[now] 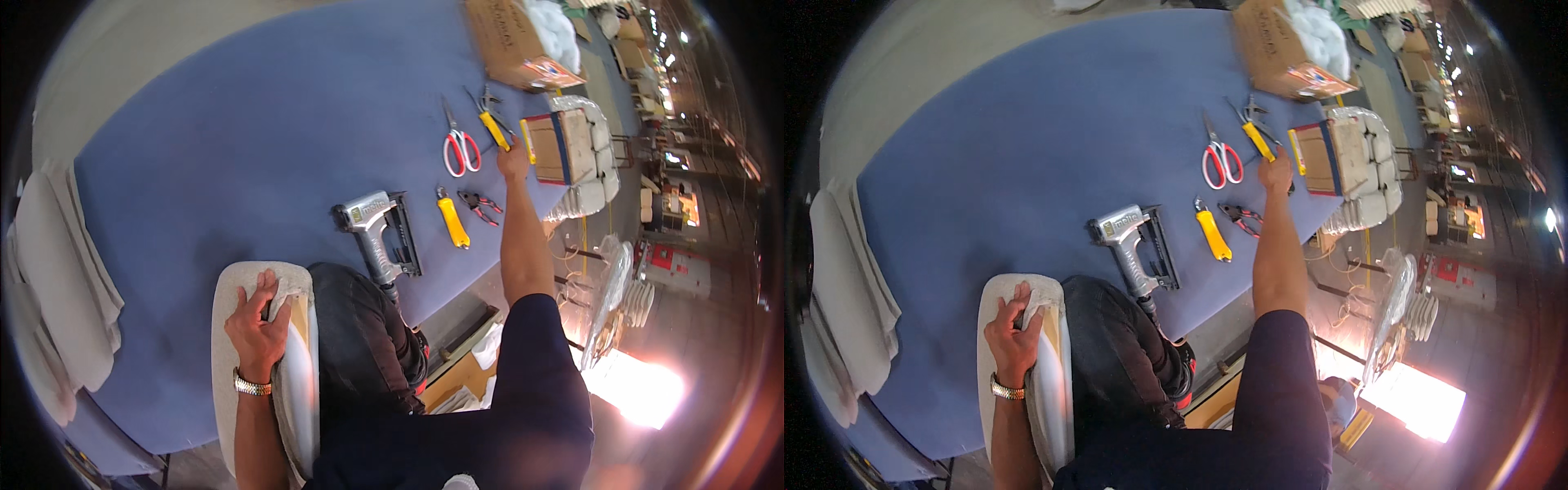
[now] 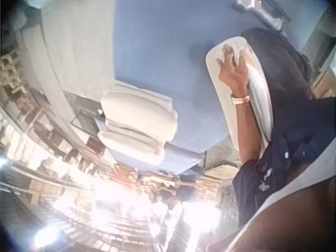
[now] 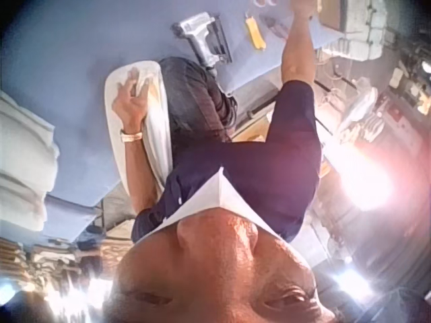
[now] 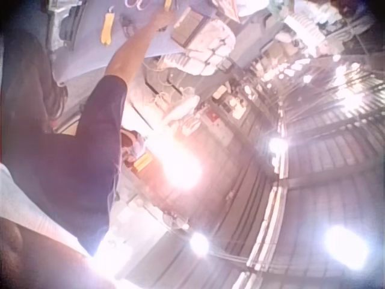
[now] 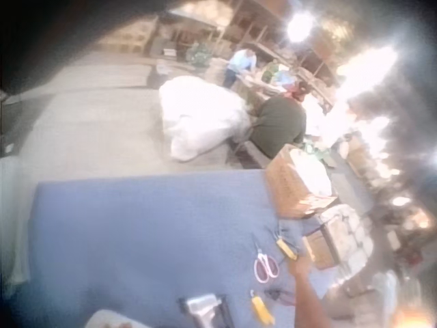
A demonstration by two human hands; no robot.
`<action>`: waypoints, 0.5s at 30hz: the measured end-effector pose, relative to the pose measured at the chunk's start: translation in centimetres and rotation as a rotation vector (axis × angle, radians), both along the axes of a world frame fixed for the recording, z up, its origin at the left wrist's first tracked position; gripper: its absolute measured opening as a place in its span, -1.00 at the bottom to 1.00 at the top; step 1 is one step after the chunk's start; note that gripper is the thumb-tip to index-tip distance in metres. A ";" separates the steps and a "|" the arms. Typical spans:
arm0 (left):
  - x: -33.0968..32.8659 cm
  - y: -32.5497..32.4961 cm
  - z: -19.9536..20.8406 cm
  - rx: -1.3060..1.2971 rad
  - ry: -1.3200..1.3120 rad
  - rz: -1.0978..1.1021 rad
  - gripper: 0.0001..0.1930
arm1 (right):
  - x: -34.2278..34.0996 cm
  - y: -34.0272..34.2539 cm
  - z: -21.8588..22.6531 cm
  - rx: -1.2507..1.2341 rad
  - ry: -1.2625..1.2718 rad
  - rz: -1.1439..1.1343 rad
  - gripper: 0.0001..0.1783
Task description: The person assembles cushion covers by folding fabric over foam inserts, trimming excess with a utility knife, and securing edges with a staple gun. The process is repeated for multiple cushion units on a blue work table in a workshop.
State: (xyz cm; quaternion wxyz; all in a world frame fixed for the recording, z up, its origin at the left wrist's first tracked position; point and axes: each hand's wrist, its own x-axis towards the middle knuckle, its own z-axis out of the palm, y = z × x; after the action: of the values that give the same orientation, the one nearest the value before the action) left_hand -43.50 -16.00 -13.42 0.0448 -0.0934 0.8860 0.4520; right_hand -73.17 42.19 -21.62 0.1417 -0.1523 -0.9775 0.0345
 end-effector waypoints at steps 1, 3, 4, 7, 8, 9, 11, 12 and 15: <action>0.1 0.1 0.0 -0.003 0.013 0.005 -0.77 | -0.8 -0.5 0.2 0.073 -0.160 0.009 -0.56; 0.3 0.0 0.2 -0.026 0.019 0.042 -0.75 | -2.4 -1.9 0.4 0.193 -0.365 0.039 -0.53; -0.2 0.3 0.0 -0.036 0.034 0.014 -0.73 | -2.3 -1.3 0.8 0.239 -0.419 0.039 -0.52; -0.7 0.4 -0.4 -0.032 0.073 0.003 -0.74 | 0.1 2.9 1.4 0.086 -0.316 0.182 -0.54; -0.7 0.6 -0.1 -0.060 0.050 0.024 -0.74 | 0.6 0.7 2.3 0.004 -0.169 0.250 -0.56; -0.4 0.7 -0.3 -0.116 0.044 0.037 -0.73 | 0.9 -2.8 4.5 0.059 -0.092 0.277 -0.57; 0.1 0.9 -0.4 -0.158 0.012 0.077 -0.72 | 2.6 -9.4 10.7 -0.210 -0.028 0.406 -0.58; 0.2 0.9 -0.4 -0.168 0.006 0.079 -0.71 | 3.5 -11.4 13.6 -0.350 0.014 0.397 -0.54; -0.2 1.1 0.0 -0.150 -0.034 0.079 -0.69 | 6.5 -20.6 21.4 -0.981 0.306 0.509 -0.45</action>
State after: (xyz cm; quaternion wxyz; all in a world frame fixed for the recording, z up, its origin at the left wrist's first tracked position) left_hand -43.72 -14.92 -13.45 0.0350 -0.1391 0.9122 0.3839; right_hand -66.71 21.63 -0.27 0.1814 0.0466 -0.8214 0.5388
